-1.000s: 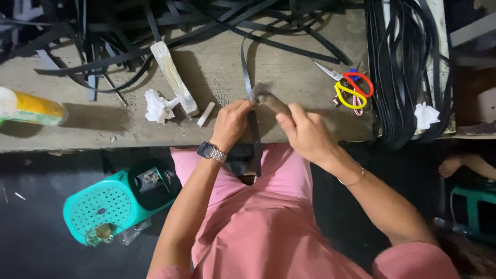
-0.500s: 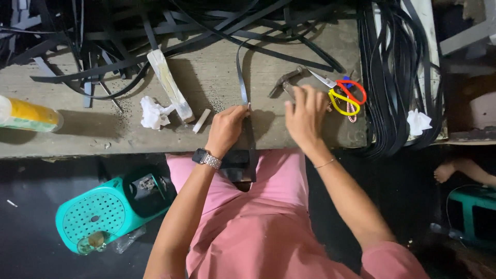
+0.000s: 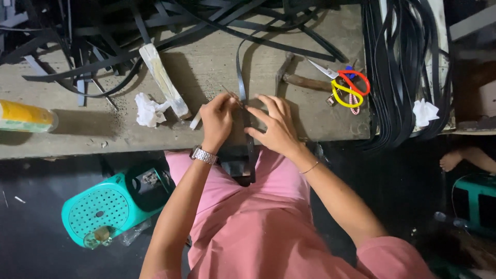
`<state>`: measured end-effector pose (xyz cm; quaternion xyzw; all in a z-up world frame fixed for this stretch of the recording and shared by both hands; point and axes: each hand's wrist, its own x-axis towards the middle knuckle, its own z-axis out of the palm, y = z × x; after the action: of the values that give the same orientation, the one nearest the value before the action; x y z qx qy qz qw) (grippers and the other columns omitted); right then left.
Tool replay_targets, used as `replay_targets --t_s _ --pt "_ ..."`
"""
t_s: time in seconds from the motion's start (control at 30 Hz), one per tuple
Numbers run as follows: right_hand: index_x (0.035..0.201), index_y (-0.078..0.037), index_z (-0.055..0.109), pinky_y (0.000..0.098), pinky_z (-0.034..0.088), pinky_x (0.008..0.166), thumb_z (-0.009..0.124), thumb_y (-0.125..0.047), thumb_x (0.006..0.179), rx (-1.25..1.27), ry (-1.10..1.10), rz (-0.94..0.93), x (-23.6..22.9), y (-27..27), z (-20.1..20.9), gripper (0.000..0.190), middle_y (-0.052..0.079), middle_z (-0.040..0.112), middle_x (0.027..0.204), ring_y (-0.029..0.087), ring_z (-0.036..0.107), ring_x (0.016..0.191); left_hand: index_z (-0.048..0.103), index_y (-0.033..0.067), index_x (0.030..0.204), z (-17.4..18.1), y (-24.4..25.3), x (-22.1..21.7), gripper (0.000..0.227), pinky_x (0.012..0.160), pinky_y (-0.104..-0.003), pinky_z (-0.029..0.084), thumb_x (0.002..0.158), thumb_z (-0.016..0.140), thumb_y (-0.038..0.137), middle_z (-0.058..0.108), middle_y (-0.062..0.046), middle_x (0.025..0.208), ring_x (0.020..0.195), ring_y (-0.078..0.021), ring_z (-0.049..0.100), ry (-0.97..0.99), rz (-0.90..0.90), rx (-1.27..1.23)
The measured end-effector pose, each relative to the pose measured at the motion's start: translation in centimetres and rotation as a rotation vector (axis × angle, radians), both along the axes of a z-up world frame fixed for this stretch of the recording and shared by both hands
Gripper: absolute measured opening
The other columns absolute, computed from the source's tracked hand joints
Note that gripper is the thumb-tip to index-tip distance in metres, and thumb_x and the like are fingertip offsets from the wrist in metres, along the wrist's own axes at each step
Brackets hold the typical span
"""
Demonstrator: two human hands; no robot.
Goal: Using a hammer and a manual punch tool to create a series of holes in a long leather strap on a workbench.
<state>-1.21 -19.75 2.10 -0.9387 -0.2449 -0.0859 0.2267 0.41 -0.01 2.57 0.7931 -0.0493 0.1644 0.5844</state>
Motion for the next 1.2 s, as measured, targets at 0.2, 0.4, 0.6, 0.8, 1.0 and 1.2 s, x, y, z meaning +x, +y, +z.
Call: replay_targets --t_s 0.2,0.4,0.6,0.8,1.0,1.2 --pt "0.134 -0.02 0.067 0.0552 0.033 0.111 0.081 -0.046 0.082 0.048 -0.002 0.005 -0.2 -0.4 -0.4 0.059 0.01 0.052 0.145 0.034 0.045 0.137 0.072 0.0044 0.092 -0.6 -0.4 -0.1 0.011 0.07 -0.04 0.057 0.101 0.066 0.002 0.073 -0.013 0.075 0.077 -0.0352 0.075 -0.002 -0.122 0.058" --pt "0.122 -0.013 0.071 0.055 0.032 0.112 0.081 -0.048 0.083 0.033 0.008 0.004 -0.2 -0.2 -0.1 0.053 0.011 0.052 0.146 0.034 0.043 0.138 0.072 0.0023 0.092 -0.1 -0.6 0.0 0.008 0.067 -0.042 0.057 0.099 0.068 0.002 0.072 -0.016 0.074 0.074 -0.0371 0.074 0.005 -0.125 0.074" --pt "0.125 -0.017 0.071 0.0569 0.032 0.111 0.078 -0.055 0.084 0.028 0.036 -0.014 -0.3 -0.2 0.0 0.056 0.01 0.053 0.144 0.033 0.043 0.138 0.07 0.002 0.093 0.2 -0.7 0.0 0.008 0.066 -0.044 0.058 0.099 0.068 -0.002 0.073 -0.017 0.077 0.074 -0.04 0.074 -0.025 -0.143 0.068" --pt "0.122 -0.013 0.071 0.0558 0.033 0.111 0.078 -0.056 0.085 0.017 0.002 -0.004 -0.3 -0.3 -0.2 0.057 0.011 0.052 0.144 0.034 0.043 0.138 0.069 0.0009 0.093 0.1 -0.9 0.1 0.008 0.065 -0.045 0.059 0.1 0.067 -0.002 0.073 -0.018 0.079 0.074 -0.0392 0.074 -0.037 -0.147 0.07" --pt "0.135 -0.023 0.066 0.0562 0.032 0.111 0.078 -0.055 0.084 -0.001 0.0 -0.006 -0.2 -0.4 -0.4 0.062 0.009 0.051 0.145 0.033 0.043 0.139 0.07 0.0028 0.099 -1.1 -0.8 0.1 0.005 0.063 -0.044 0.059 0.101 0.067 -0.001 0.074 -0.016 0.079 0.074 -0.0383 0.073 -0.1 -0.137 0.142" --pt "0.127 -0.012 0.069 0.0476 0.038 0.106 0.061 -0.031 0.103 0.186 -0.173 -0.081 2.6 -4.3 1.2 0.032 0.009 0.061 0.119 0.028 0.056 0.12 0.069 0.0104 0.095 -3.9 -0.5 0.2 0.006 0.063 -0.038 0.059 0.099 0.07 0.005 0.071 -0.008 0.074 0.07 -0.0307 0.073 -0.266 -0.138 0.437"
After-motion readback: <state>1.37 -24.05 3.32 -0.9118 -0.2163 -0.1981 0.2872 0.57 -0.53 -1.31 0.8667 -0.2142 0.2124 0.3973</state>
